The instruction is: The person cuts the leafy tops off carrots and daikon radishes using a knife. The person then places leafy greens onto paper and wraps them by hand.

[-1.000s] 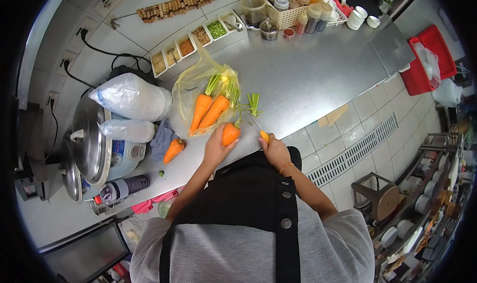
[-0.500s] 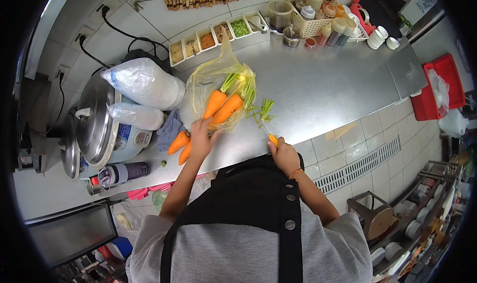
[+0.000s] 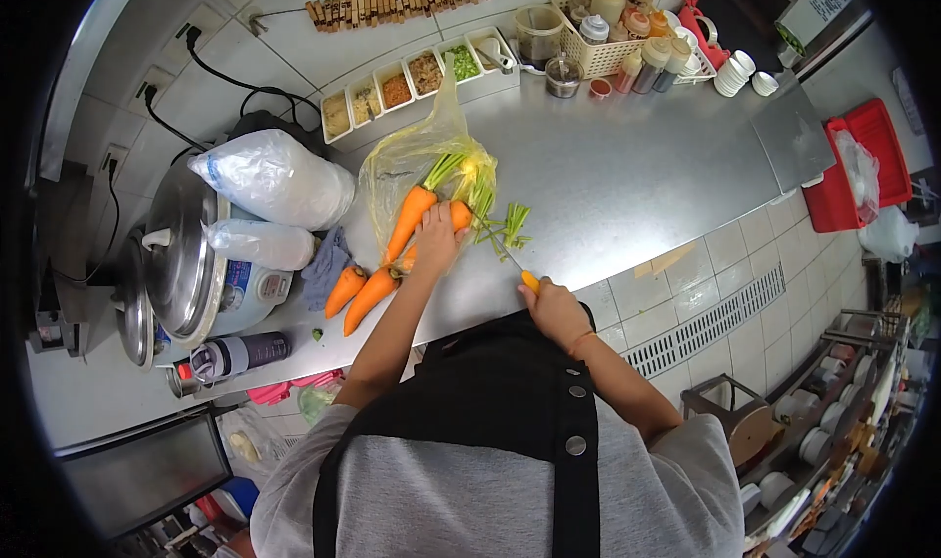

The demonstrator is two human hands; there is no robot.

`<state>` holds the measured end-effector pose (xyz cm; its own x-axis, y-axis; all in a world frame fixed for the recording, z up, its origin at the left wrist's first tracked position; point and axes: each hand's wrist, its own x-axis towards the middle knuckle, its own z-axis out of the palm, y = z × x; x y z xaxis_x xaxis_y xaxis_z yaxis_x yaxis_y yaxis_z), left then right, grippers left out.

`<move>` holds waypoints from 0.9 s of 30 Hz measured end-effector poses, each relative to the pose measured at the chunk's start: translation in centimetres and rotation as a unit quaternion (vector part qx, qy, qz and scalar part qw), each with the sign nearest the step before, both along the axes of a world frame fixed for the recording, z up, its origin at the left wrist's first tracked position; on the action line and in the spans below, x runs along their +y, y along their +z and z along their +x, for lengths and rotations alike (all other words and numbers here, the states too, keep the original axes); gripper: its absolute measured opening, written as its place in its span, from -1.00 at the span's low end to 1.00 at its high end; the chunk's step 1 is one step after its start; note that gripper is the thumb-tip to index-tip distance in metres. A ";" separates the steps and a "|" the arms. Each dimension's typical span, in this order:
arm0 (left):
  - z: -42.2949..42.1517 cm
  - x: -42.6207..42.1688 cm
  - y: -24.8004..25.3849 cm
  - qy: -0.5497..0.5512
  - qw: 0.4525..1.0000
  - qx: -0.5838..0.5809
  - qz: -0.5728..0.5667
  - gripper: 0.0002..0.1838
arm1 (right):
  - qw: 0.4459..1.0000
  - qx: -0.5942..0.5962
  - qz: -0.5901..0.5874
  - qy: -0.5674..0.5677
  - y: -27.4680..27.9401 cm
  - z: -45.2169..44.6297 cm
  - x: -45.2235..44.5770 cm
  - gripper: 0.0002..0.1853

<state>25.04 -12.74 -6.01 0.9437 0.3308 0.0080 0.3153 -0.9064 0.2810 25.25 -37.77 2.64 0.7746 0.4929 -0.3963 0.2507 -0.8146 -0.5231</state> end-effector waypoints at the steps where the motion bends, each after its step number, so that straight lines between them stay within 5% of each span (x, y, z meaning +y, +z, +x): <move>1: -0.1 -0.2 0.2 -0.001 1.000 0.002 -0.002 -0.31 | 1.000 -0.005 0.012 -0.003 -0.7 0.1 0.9 -0.47; 13: -0.4 0.0 1.3 0.005 0.999 -0.002 -0.033 -0.32 | 0.999 -0.019 0.017 -0.023 -2.4 0.6 3.5 -0.48; 19: -1.1 1.1 2.0 -0.005 0.987 -0.146 -0.072 -0.32 | 1.000 -0.006 0.008 -0.014 -1.8 1.1 1.0 -0.45; 22: -1.9 1.8 5.0 0.046 0.941 -0.273 -0.194 -0.34 | 1.000 -0.003 0.006 -0.003 -1.8 1.2 -0.2 -0.43; 24: -2.2 2.3 7.5 0.124 0.747 -0.504 -0.415 -0.40 | 1.000 -0.007 0.015 0.006 -1.6 1.6 -0.6 -0.43; 27: -3.3 6.1 12.5 0.163 0.709 -0.587 -0.354 -0.41 | 1.000 -0.014 0.005 0.007 -0.5 1.8 -1.9 -0.44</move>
<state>21.74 -6.67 6.48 0.2956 0.8437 0.4480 -0.3521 -0.3397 0.8721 27.01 -39.65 2.11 0.7787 0.5072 -0.3694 0.2760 -0.8055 -0.5243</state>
